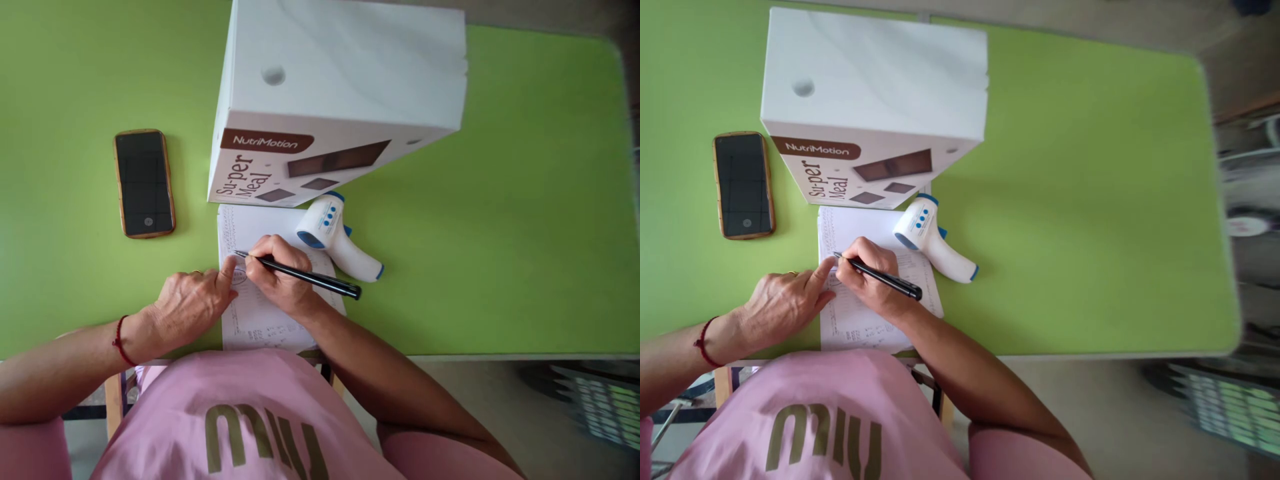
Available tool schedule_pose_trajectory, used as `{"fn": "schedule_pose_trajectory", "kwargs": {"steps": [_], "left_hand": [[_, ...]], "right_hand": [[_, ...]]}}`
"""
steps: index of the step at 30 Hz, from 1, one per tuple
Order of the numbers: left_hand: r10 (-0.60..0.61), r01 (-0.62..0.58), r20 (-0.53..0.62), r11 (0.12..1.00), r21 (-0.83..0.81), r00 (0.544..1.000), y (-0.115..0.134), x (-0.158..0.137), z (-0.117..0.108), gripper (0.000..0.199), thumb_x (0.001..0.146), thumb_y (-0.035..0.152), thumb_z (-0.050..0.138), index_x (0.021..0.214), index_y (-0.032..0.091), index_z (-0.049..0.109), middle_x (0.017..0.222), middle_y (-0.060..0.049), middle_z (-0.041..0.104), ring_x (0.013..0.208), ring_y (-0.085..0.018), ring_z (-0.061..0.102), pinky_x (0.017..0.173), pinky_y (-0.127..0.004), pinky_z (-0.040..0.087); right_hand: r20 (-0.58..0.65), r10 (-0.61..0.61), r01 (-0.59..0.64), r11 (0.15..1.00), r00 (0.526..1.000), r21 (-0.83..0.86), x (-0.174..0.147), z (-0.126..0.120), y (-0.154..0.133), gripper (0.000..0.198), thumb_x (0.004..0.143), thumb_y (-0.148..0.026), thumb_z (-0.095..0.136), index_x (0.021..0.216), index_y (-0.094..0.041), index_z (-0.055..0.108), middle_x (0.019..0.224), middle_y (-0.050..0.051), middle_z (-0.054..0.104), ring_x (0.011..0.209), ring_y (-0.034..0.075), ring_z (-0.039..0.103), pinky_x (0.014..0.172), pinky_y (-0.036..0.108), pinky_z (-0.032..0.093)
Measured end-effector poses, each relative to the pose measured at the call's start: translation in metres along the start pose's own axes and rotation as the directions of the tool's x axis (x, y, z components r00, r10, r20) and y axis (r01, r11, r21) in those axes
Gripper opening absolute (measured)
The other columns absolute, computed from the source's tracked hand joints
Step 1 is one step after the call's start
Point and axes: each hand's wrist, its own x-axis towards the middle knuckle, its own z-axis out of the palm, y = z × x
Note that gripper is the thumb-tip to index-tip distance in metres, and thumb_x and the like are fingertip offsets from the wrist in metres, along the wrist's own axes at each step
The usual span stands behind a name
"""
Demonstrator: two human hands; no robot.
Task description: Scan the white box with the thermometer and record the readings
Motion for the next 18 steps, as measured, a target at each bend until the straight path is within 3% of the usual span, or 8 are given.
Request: {"fn": "schedule_pose_trajectory", "kwargs": {"steps": [12, 18], "left_hand": [[0.017, -0.018, -0.093, 1.000, -0.018, 0.995, -0.0019, -0.0015, 0.0035, 0.045, 0.109, 0.026, 0.055, 0.150, 0.006, 0.048, 0.070, -0.003, 0.072, 0.053, -0.024, 0.071, 0.041, -0.028, 0.042], [0.017, -0.015, -0.062, 0.999, 0.033, 0.998, -0.0018, -0.0013, 0.0028, 0.046, 0.109, 0.028, 0.054, 0.150, 0.007, 0.048, 0.070, -0.003, 0.073, 0.053, -0.023, 0.071, 0.042, -0.027, 0.042]], "right_hand": [[-0.023, 0.038, -0.038, 0.999, 0.999, 0.008, -0.0040, -0.0044, 0.0046, 0.018, 0.096, -0.021, 0.064, 0.084, -0.027, 0.052, 0.064, -0.006, 0.059, 0.054, 0.013, 0.056, 0.051, 0.026, 0.047], [-0.040, 0.045, -0.047, 0.998, 0.998, -0.030, -0.0030, -0.0032, 0.0029, 0.018, 0.094, -0.021, 0.062, 0.081, -0.027, 0.051, 0.062, -0.006, 0.060, 0.053, 0.013, 0.055, 0.050, 0.027, 0.047]]}}
